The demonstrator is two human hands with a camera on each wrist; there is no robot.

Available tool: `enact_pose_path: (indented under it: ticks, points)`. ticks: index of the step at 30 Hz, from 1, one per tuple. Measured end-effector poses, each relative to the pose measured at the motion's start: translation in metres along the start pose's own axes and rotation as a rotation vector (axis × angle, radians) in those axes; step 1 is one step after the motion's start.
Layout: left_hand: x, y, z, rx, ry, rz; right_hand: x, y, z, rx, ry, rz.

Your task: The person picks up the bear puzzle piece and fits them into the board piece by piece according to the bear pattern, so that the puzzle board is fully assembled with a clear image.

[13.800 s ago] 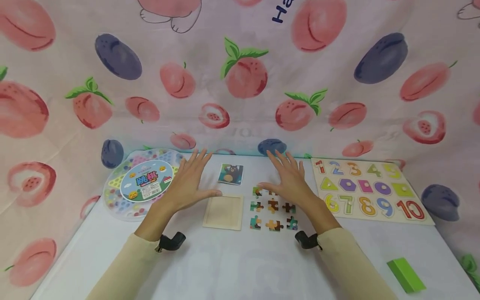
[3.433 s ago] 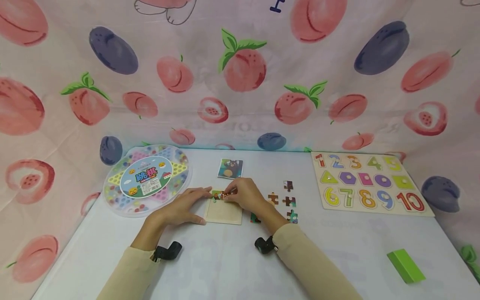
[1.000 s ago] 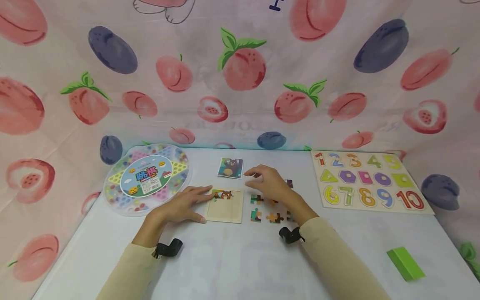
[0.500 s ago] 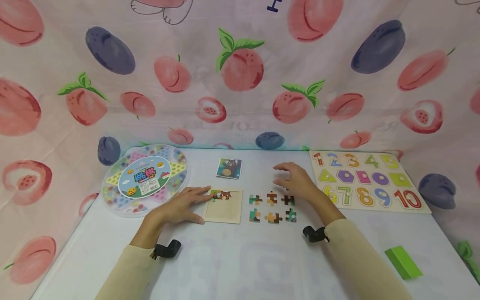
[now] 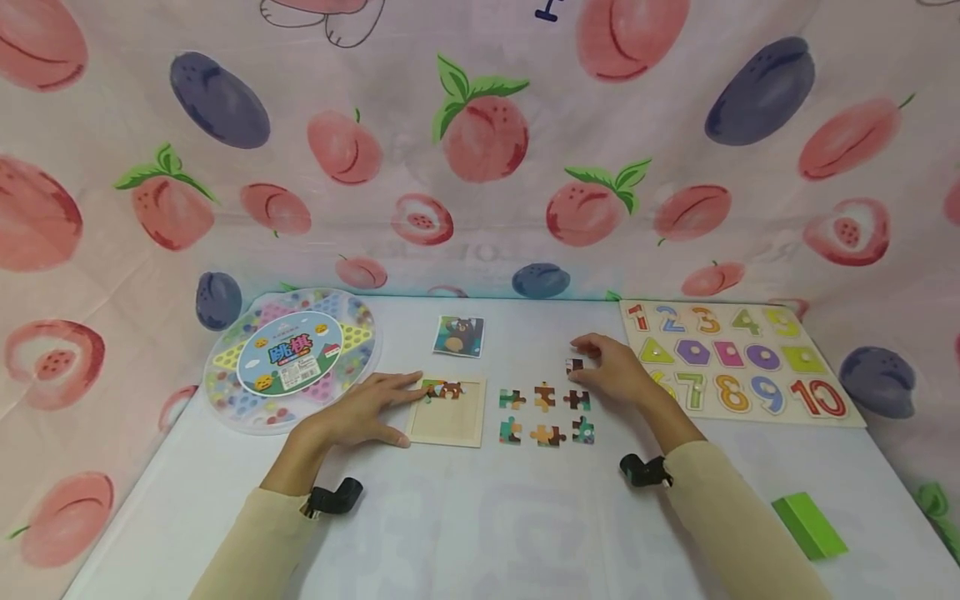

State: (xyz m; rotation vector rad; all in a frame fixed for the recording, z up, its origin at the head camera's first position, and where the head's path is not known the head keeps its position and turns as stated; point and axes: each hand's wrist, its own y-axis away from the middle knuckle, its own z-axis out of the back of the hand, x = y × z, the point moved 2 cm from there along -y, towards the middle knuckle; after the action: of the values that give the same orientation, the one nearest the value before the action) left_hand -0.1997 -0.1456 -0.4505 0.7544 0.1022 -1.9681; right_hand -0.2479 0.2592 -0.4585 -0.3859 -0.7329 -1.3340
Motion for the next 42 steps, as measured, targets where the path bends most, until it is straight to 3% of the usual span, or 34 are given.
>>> enact_pose_path:
  ticks: [31, 42]
  points:
    - [0.0016, -0.0009, -0.0011, -0.008, -0.004, -0.008, -0.0022, -0.001, -0.0059, -0.085, 0.096, 0.058]
    - [0.005, -0.0028, -0.0029, -0.009, -0.015, -0.005, 0.0052, 0.0002, -0.0022, -0.094, 0.111, 0.009]
